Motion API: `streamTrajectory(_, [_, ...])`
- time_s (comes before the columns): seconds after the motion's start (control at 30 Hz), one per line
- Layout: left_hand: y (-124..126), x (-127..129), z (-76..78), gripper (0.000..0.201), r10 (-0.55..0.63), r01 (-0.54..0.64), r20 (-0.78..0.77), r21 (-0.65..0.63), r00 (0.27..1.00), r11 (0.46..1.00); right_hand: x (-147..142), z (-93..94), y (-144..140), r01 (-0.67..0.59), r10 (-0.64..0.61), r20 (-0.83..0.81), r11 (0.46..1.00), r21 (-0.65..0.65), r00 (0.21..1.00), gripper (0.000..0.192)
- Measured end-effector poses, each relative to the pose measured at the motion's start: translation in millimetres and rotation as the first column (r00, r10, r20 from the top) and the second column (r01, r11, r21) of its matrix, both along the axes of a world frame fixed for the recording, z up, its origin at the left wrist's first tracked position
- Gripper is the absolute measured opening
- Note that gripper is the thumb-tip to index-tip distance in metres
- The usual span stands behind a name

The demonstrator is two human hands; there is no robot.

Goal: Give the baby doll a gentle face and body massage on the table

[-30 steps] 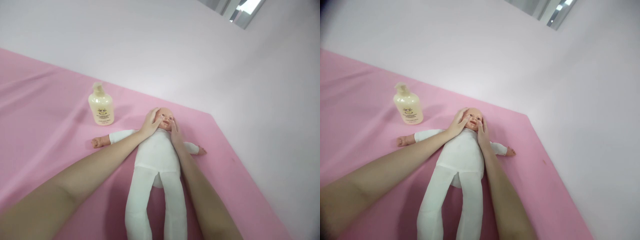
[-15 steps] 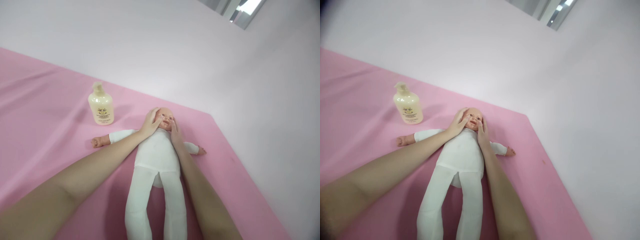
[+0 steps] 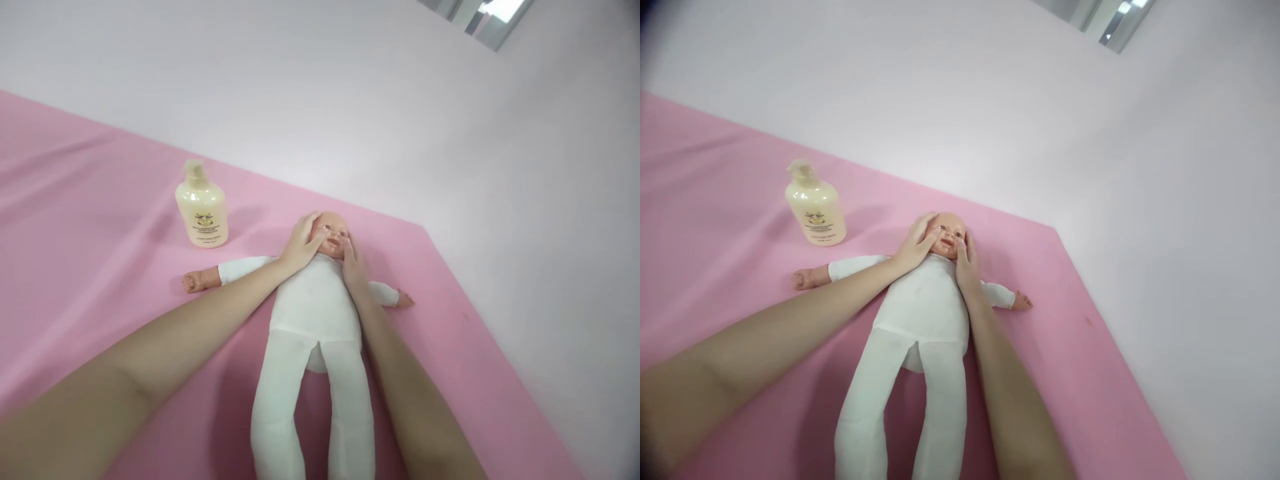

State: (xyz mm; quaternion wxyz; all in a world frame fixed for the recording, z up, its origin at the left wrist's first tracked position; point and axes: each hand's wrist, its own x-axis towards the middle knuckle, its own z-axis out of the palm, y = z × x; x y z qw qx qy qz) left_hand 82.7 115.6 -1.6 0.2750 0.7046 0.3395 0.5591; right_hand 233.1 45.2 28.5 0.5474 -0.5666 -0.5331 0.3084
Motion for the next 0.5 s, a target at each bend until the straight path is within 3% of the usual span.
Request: streamTrajectory(0.5, [0.8,1.0,-0.7,0.055,0.001,-0.002,0.008,0.015,1.000,1.000,4.2,-7.9,6.0,-0.021,0.021,-0.017,0.999,0.038,1.000,0.067])
